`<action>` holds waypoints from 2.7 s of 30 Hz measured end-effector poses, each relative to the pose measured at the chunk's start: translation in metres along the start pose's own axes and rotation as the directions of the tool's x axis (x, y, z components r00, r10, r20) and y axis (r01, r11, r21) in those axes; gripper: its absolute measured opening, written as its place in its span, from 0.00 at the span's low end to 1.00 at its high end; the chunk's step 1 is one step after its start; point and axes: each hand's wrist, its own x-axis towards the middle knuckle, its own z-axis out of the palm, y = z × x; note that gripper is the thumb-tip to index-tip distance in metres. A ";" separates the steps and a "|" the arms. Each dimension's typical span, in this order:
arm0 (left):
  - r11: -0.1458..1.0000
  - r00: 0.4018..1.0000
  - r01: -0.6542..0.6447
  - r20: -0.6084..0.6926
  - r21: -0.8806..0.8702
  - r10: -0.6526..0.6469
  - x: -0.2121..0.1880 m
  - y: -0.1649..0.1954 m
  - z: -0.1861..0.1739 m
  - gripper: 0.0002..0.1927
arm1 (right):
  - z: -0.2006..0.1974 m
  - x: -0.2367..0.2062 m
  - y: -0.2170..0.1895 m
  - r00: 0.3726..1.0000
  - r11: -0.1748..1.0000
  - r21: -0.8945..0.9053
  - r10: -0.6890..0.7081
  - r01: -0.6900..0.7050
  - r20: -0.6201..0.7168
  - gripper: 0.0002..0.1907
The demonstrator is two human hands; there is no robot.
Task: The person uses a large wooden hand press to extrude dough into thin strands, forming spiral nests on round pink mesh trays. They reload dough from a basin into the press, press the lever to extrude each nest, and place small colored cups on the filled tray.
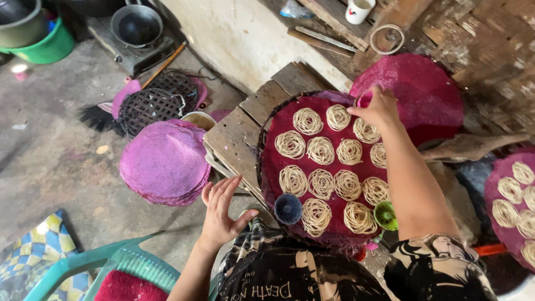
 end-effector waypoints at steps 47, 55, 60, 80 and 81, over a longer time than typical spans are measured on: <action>0.287 0.740 0.504 0.236 -0.815 -0.629 -0.024 -0.046 0.067 0.24 | 0.033 -0.249 0.240 0.944 0.414 0.910 0.294 0.013 -0.147 0.21; 0.360 0.677 0.597 0.210 -0.717 -0.705 0.060 -0.053 0.059 0.24 | 0.084 -0.268 0.236 0.944 0.321 0.946 0.323 -0.038 -0.072 0.19; 0.450 0.735 0.535 0.132 -0.715 -0.665 0.090 -0.040 0.064 0.24 | 0.076 -0.245 0.212 0.946 0.400 0.916 0.297 0.000 -0.130 0.18; 0.108 0.474 0.873 0.779 -0.475 -0.411 -0.102 0.020 0.086 0.23 | 0.099 -0.246 0.201 0.956 -0.295 0.930 0.125 -0.219 0.265 0.23; 0.091 0.501 0.860 0.797 -0.502 -0.336 -0.103 0.026 0.090 0.24 | 0.099 -0.246 0.199 0.955 -0.281 0.932 0.123 -0.228 0.271 0.24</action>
